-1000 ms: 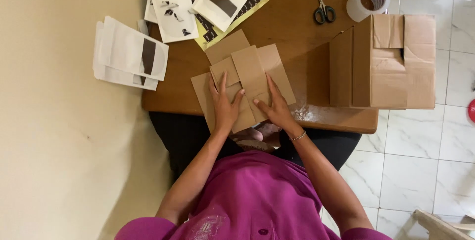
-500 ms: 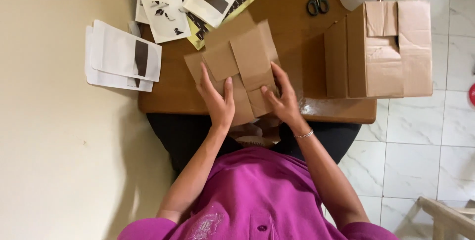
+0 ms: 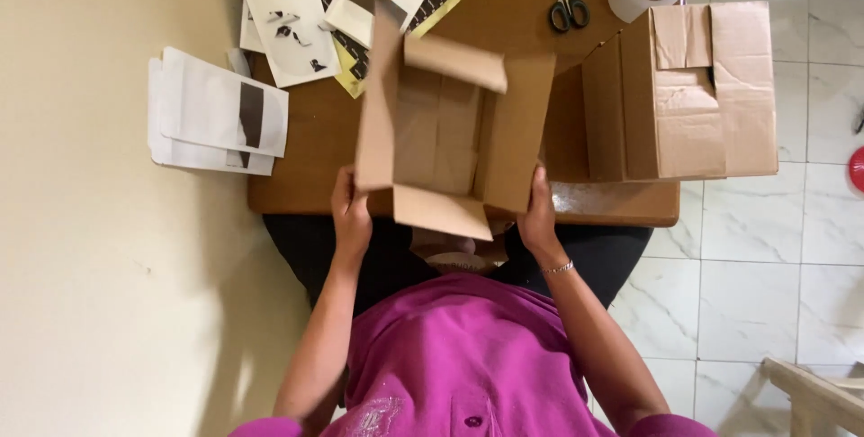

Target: The person folds a flat cardboard sheet into a small box, tucks the flaps to form the sides, and presses the bottom to lock the shape. They then pick up a white pouch, open it, and place it into the assembled box.

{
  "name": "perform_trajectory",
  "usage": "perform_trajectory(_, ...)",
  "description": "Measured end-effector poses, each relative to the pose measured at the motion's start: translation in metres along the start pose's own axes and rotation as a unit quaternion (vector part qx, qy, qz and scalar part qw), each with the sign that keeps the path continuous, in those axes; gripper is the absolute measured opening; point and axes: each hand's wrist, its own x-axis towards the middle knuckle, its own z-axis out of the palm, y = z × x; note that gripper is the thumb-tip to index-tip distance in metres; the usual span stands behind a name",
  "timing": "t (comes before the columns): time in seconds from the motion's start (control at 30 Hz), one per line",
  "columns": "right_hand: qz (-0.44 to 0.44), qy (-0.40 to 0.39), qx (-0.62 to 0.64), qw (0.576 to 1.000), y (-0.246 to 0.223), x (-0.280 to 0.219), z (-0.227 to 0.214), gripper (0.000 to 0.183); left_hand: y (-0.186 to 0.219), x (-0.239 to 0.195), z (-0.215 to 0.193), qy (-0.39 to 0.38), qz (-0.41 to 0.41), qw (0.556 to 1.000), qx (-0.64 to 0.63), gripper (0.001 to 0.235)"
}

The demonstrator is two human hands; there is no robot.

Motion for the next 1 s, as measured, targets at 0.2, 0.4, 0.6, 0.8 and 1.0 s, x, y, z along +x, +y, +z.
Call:
perform_trajectory(0.2,0.084,0.004,-0.268,0.960,-0.115,-0.029,0.080,0.049,0.021,-0.005,0.007,-0.034,-0.180,0.976,-0.120,0.084)
perform_trajectory(0.4,-0.187,0.059,-0.334,0.922,-0.138,-0.023,0.077,0.044,0.076,0.030,-0.005,0.052,0.070,0.975,0.203,0.051)
perform_trajectory(0.6,-0.314,-0.083,-0.437,0.839,-0.198,-0.017,0.141,0.038,0.121,0.085,0.059,-0.145,0.315,0.847,0.402,0.062)
perform_trajectory(0.8,-0.157,-0.132,-0.585,0.785,-0.127,0.049,0.120,0.074,0.067,0.155,0.136,-0.342,0.301,0.706,0.542,0.050)
perform_trajectory(1.0,-0.191,-0.032,-0.549,0.813,-0.078,0.044,0.109,0.080,0.056,0.181,0.161,-0.332,0.302,0.728,0.518,0.021)
